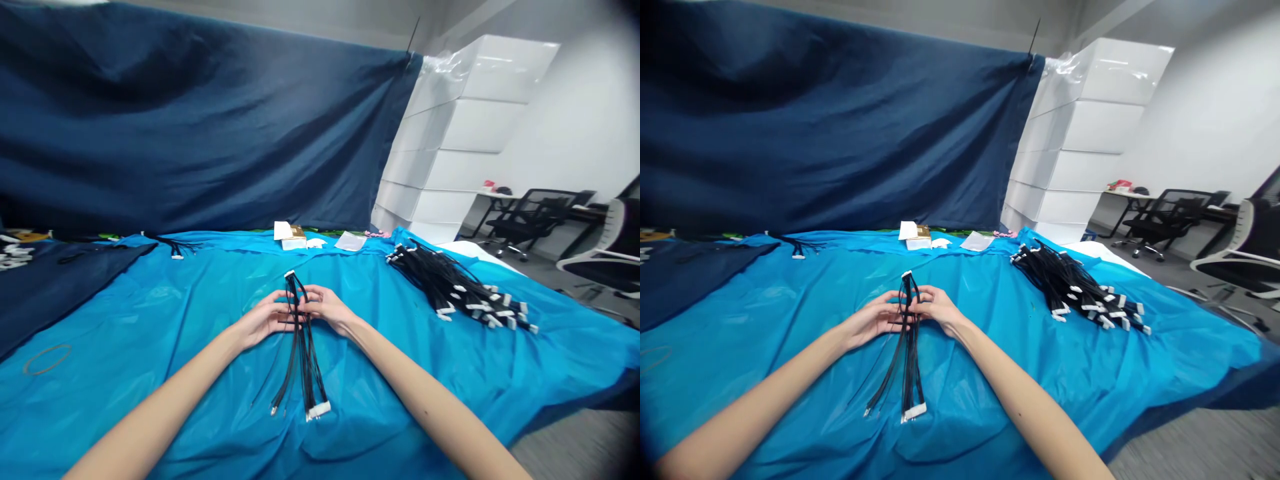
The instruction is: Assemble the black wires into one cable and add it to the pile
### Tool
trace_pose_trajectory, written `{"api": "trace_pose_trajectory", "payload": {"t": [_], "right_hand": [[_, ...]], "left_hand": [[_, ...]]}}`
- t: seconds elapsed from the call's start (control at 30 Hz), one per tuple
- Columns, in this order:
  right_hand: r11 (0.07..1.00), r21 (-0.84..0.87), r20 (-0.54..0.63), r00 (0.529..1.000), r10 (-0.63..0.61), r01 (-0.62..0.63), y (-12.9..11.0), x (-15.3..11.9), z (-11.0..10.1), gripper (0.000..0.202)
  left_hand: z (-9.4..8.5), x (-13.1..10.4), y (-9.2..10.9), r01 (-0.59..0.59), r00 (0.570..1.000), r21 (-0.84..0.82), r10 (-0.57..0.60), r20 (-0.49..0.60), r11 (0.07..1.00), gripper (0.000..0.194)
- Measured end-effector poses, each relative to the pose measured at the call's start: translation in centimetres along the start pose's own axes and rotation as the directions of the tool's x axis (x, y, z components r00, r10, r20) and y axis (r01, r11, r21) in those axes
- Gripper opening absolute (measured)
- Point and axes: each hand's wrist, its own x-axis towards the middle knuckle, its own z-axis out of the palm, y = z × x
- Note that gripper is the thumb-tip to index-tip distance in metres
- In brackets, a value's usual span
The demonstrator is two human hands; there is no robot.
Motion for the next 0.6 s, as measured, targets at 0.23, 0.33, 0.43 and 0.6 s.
{"api": "trace_pose_trajectory", "payload": {"t": [0.23,0.33,0.43,0.6], "right_hand": [[0.995,-0.051,0.031,0.996,-0.079,0.081,0.6,0.3,-0.1,0.053],[0.989,-0.084,0.025,0.992,-0.123,0.124,1.2,0.6,0.1,0.053],[0.982,-0.112,0.011,0.989,-0.150,0.150,1.8,0.8,0.2,0.061],[0.856,-0.414,0.067,0.949,-0.309,0.309,2.1,0.8,0.1,0.068]], "left_hand": [[0.0,0.2,-0.3,-0.033,0.999,-0.008,0.033,-0.015,0.999,0.029],[-0.2,0.5,-0.6,-0.037,0.999,0.019,0.038,-0.031,0.999,0.028],[-0.2,0.9,-0.9,-0.025,0.997,0.046,0.028,-0.079,0.999,0.027],[-0.1,0.9,-1.1,-0.021,0.995,0.062,0.027,-0.097,0.998,0.025]]}}
